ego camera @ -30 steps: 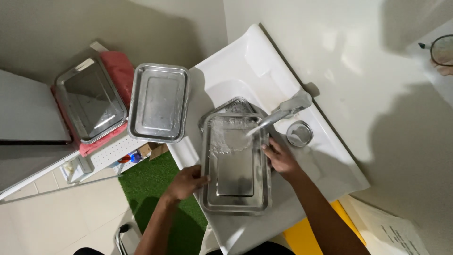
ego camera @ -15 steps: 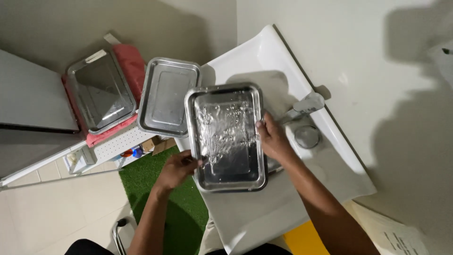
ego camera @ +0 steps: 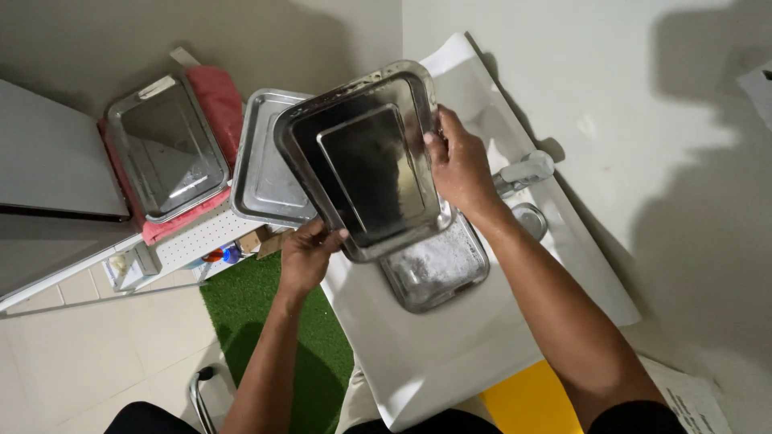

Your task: Washing and rinsing metal dental trays in a sink.

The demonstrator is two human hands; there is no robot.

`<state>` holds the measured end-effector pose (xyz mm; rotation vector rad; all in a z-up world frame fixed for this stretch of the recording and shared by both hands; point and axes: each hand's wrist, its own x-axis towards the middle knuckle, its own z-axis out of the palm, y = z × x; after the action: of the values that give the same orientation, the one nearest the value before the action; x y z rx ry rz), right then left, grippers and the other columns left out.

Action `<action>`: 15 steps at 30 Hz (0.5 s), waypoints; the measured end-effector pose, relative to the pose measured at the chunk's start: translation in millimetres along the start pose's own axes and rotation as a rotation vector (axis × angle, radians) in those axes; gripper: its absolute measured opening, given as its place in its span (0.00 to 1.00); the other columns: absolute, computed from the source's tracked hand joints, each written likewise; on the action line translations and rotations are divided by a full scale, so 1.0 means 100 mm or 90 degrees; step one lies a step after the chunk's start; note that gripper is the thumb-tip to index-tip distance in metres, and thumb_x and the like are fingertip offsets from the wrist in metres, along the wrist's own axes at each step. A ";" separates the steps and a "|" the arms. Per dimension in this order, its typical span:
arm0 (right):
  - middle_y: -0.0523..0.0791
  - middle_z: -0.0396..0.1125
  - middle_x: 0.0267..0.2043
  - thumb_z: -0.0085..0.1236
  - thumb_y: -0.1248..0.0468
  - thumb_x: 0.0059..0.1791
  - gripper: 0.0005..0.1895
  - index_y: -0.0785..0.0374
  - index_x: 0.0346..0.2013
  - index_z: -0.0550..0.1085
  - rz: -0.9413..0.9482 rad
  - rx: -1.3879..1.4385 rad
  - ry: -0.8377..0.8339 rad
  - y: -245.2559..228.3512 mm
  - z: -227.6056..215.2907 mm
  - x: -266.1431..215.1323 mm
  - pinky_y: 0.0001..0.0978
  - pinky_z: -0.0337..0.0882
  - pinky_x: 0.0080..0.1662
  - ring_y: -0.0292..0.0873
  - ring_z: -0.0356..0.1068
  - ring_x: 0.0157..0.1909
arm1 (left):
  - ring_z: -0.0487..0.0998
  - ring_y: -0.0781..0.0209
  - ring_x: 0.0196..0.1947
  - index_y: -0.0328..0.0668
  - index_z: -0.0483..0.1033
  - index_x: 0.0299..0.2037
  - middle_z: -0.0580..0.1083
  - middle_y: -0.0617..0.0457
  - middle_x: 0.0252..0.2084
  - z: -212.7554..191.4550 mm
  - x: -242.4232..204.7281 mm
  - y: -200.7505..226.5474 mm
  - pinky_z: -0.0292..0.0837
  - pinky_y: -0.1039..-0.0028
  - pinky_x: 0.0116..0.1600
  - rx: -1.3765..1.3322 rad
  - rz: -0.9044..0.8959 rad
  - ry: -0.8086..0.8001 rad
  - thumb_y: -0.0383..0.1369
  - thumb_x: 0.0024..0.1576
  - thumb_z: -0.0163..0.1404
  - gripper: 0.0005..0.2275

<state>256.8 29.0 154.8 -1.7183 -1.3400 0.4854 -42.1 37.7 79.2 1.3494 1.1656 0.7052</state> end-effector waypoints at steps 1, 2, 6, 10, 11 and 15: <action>0.55 0.76 0.44 0.51 0.66 0.57 0.20 0.62 0.64 0.64 -0.001 0.000 -0.002 0.04 -0.01 -0.02 0.46 0.74 0.43 0.56 0.77 0.43 | 0.82 0.69 0.32 0.44 0.84 0.39 0.82 0.56 0.33 0.00 0.00 -0.04 0.80 0.72 0.39 -0.001 0.000 0.002 0.28 0.55 0.61 0.04; 0.54 0.76 0.45 0.51 0.67 0.57 0.17 0.63 0.61 0.65 -0.028 0.033 -0.007 0.07 -0.03 -0.04 0.44 0.75 0.44 0.53 0.78 0.45 | 0.80 0.68 0.33 0.44 0.84 0.40 0.81 0.56 0.35 0.00 -0.01 -0.07 0.80 0.72 0.40 -0.019 0.024 0.010 0.28 0.55 0.61 0.05; 0.53 0.75 0.45 0.52 0.68 0.58 0.10 0.66 0.54 0.67 -0.023 0.138 -0.051 0.00 -0.21 -0.25 0.40 0.76 0.46 0.48 0.76 0.46 | 0.72 0.65 0.36 0.40 0.83 0.38 0.74 0.53 0.35 -0.17 0.03 -0.65 0.74 0.72 0.45 0.020 0.138 0.028 0.26 0.60 0.62 0.02; 0.51 0.74 0.45 0.54 0.65 0.59 0.06 0.64 0.47 0.69 0.036 0.162 -0.117 0.15 -0.33 -0.84 0.32 0.80 0.51 0.44 0.78 0.54 | 0.72 0.65 0.42 0.41 0.79 0.43 0.73 0.53 0.40 -0.10 -0.18 0.14 0.72 0.72 0.52 -0.018 0.095 0.053 0.26 0.61 0.61 0.04; 0.51 0.73 0.50 0.52 0.69 0.54 0.10 0.64 0.51 0.70 -0.024 0.159 -0.127 0.10 -0.38 -1.01 0.33 0.78 0.52 0.45 0.76 0.56 | 0.75 0.64 0.43 0.43 0.79 0.48 0.76 0.53 0.44 -0.12 -0.24 0.26 0.74 0.69 0.52 -0.082 -0.041 0.051 0.26 0.60 0.56 0.07; 0.50 0.69 0.61 0.53 0.75 0.49 0.15 0.60 0.48 0.72 -0.155 0.152 -0.165 0.45 -0.44 -1.75 0.38 0.74 0.58 0.49 0.69 0.66 | 0.78 0.59 0.40 0.42 0.79 0.55 0.80 0.51 0.50 -0.11 -0.43 0.24 0.77 0.65 0.51 -0.279 -0.345 -0.007 0.26 0.61 0.44 0.15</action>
<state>255.6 -150.9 105.9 -1.3102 -1.5808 0.7129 -60.3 6.3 113.5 0.6300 1.2096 0.5126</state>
